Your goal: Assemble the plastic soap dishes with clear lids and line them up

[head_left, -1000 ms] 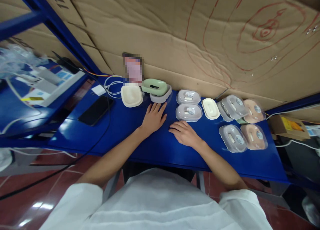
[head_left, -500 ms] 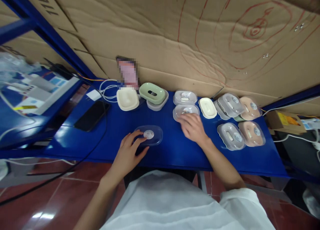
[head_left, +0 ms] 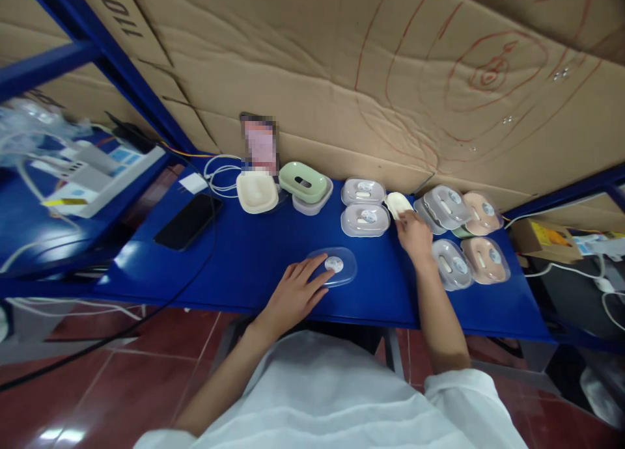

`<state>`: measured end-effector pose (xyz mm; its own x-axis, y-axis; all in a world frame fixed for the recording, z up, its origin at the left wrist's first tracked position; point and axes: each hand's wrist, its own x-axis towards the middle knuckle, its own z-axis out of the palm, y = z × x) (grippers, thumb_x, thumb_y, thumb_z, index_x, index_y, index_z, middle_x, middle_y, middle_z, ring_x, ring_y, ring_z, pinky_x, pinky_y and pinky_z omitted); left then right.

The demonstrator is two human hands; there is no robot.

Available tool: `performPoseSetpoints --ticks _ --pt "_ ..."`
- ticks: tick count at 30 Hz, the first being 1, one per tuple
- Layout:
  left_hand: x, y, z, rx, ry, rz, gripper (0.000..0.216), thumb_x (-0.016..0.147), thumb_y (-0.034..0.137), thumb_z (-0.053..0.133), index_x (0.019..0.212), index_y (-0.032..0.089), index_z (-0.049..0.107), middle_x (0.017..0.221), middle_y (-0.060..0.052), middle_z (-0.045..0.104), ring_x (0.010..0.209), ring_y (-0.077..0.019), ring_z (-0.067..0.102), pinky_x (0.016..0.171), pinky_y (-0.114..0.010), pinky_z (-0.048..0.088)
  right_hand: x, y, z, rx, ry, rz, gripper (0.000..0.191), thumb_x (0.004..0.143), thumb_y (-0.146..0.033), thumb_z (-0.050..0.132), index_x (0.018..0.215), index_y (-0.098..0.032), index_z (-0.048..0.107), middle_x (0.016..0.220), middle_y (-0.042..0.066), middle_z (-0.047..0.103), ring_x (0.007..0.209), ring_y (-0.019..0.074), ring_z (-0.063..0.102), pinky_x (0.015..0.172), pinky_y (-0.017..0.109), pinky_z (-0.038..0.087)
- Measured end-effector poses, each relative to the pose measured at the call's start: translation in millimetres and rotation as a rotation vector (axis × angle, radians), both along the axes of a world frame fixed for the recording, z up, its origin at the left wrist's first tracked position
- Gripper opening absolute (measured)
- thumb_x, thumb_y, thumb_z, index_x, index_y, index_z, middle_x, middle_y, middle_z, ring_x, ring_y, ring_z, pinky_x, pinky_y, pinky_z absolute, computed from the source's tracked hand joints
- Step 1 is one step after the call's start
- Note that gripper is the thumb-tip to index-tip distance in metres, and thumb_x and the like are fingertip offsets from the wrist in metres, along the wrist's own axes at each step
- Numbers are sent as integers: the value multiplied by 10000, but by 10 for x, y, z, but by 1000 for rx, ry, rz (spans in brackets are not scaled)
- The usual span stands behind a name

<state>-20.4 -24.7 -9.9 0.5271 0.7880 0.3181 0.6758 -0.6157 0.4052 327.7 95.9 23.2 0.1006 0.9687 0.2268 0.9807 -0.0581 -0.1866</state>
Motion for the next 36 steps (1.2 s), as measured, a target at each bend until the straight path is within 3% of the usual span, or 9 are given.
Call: performPoseSetpoints --ticks 3,6,9,11,14,19,24,30,36 --pt "-80 13 1 57 -99 86 379 1070 273 627 1446 308 655 1496 -95 677 1360 -321 645 1090 -520 577 23 -361 75 111 87 46 329 1076 -323 467 1239 -161 703 1327 183 726 1099 295 722 987 432 570" --pt "-287 -29 -9 73 -307 250 414 1059 264 654 1470 305 628 1460 -86 691 1347 -280 657 1145 -492 565 -83 -941 26 242 208 149 310 1097 -383 521 1262 -192 700 1205 140 769 961 274 728 927 440 574" --pt "-444 -90 -12 47 -414 391 420 1057 253 661 1471 307 624 1471 -76 677 1357 -264 662 1179 -481 551 -331 -1439 -97 152 153 295 277 1107 -304 545 1330 -218 686 1284 114 767 1129 283 715 951 436 533" --pt "-453 -112 -6 46 -428 401 415 1053 239 668 1460 305 630 1476 -72 676 1367 -262 663 1187 -473 546 -521 -1603 -160 69 133 427 284 1108 -250 547 1361 -247 676 1365 96 743 1244 278 681 993 434 513" --pt "-318 -110 9 93 -371 296 419 1050 214 669 1459 288 622 1481 -90 673 1398 -266 645 1172 -461 554 -737 -1620 -194 35 169 558 296 1103 -246 562 1380 -259 665 1450 100 692 1331 274 641 1087 462 498" --pt "13 -152 42 179 -142 43 354 1056 207 657 1408 235 645 1422 -119 720 1387 -291 645 1086 -449 559 -874 -1506 -165 157 313 558 330 1073 -283 623 1400 -235 626 1427 143 671 1404 290 598 1143 498 514" --pt "113 -332 28 168 -54 24 426 1032 318 712 1443 253 619 1469 -160 674 1351 -335 652 1073 -516 546 -944 -1448 -182 -27 177 721 588 1078 -401 628 1633 -298 461 1720 136 431 1614 334 380 1261 598 431" --pt "-104 -430 -114 82 -112 188 635 991 286 764 1571 290 506 1606 -210 493 1475 -378 546 1132 -567 558 -954 -1387 -261 -21 235 760 560 1094 -280 594 1640 -294 473 1663 96 526 1620 289 381 1257 532 476" --pt "-279 -211 -163 -99 -230 75 848 971 339 784 1691 342 337 1821 -172 111 1610 -374 396 1192 -540 545 -1058 -1340 -191 58 212 822 493 1096 -210 567 1584 -283 551 1587 75 615 1520 259 517 1263 507 469"
